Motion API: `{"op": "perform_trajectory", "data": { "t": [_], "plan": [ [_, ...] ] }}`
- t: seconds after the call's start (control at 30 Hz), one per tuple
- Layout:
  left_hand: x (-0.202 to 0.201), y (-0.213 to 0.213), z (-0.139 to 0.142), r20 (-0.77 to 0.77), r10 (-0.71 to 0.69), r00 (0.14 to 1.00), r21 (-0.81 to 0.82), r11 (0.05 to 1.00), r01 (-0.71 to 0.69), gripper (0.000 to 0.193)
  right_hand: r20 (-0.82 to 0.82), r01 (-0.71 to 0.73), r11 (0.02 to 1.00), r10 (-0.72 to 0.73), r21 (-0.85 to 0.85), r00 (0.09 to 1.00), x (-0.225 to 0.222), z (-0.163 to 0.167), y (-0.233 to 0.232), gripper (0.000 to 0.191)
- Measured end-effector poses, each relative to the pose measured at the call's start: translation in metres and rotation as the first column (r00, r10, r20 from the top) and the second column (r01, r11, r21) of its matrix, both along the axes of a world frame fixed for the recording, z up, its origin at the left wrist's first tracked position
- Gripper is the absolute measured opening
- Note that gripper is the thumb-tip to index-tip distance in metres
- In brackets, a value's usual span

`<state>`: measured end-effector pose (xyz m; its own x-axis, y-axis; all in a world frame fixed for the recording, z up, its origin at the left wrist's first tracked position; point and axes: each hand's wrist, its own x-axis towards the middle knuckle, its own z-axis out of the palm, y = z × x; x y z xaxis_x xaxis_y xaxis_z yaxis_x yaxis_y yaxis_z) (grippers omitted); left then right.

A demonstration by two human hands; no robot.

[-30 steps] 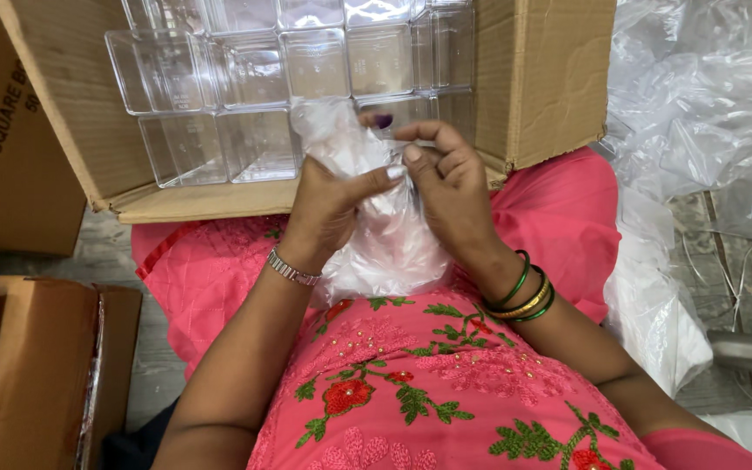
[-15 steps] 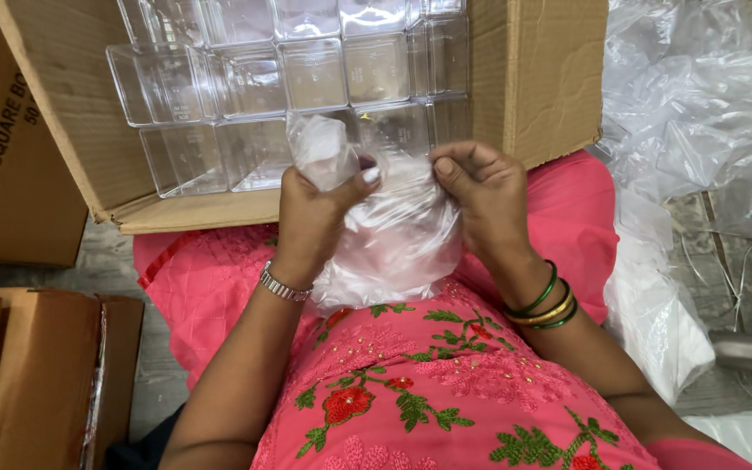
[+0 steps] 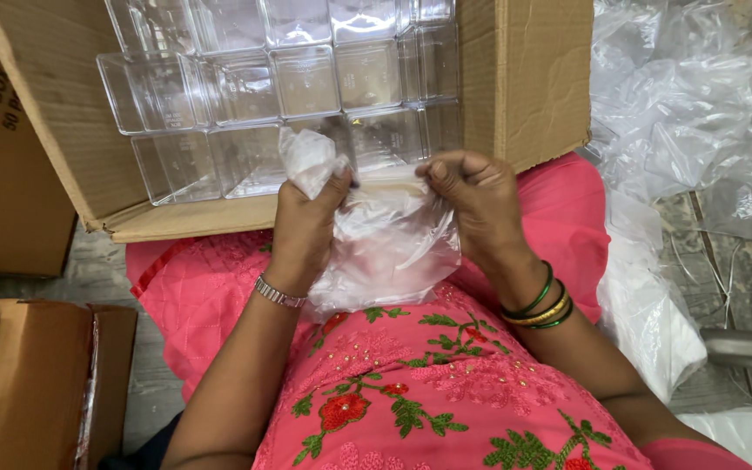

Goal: The person sits on the floor with a cardboard box of clear plastic square containers on their lap. They take each plastic container, place it into a clear plastic bag, wrap and gather the bag around it, and set the bagged container back into the box, repeating this for container after container.

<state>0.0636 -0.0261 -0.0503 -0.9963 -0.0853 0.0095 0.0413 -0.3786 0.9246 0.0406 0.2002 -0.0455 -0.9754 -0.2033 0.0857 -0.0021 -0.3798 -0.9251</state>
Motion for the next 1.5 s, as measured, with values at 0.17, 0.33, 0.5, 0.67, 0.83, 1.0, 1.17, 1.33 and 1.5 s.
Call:
{"op": "perform_trajectory", "data": {
  "t": [0.17,0.33,0.5,0.67,0.83,1.0,1.17,1.33,1.5],
  "plan": [
    [-0.001,-0.009,0.0,-0.062,-0.212,0.975,0.426,0.878,0.218,0.015,0.14,-0.178,0.947,0.221,-0.266,0.965,-0.003,0.007,-0.014,0.019],
    [-0.005,-0.021,0.02,0.054,-0.329,0.943,0.485,0.834,0.263,0.026,0.305,-0.113,0.874,0.283,-0.473,0.909,-0.023,0.053,0.014,0.014],
    [-0.053,-0.067,0.04,0.142,-0.118,0.983,-0.044,0.991,0.125,0.028,-0.057,-0.044,0.988,0.053,0.151,0.997,-0.069,0.038,-0.016,0.023],
    [-0.105,-0.053,-0.006,0.136,0.208,0.969,-0.941,0.334,0.06,0.04,-0.527,0.484,0.352,0.031,0.801,0.849,-0.116,-0.034,-0.073,0.035],
    [-0.103,-0.052,-0.046,0.116,0.211,0.971,-0.917,0.399,0.023,0.033,-0.464,0.459,0.072,0.105,0.886,0.879,-0.104,-0.051,-0.083,0.016],
    [-0.112,-0.055,-0.044,0.17,0.106,0.98,-0.866,0.49,0.097,0.037,-0.541,0.506,0.266,0.076,0.821,0.838,-0.093,-0.032,-0.088,0.027],
    [-0.113,-0.057,-0.05,0.131,0.227,0.965,-0.771,0.636,-0.045,0.036,-0.51,0.458,0.555,-0.069,0.695,0.857,-0.09,-0.018,-0.079,0.045],
    [-0.095,-0.058,-0.049,0.013,0.23,0.973,-0.26,0.941,-0.219,0.025,-0.509,0.418,0.858,-0.228,0.299,0.83,-0.067,-0.009,-0.06,0.052],
    [-0.054,-0.027,-0.005,0.0,0.021,1.0,-0.076,0.997,-0.02,0.021,-0.273,0.218,0.97,-0.181,0.108,0.945,-0.057,0.011,-0.023,0.043]
  ]
}}
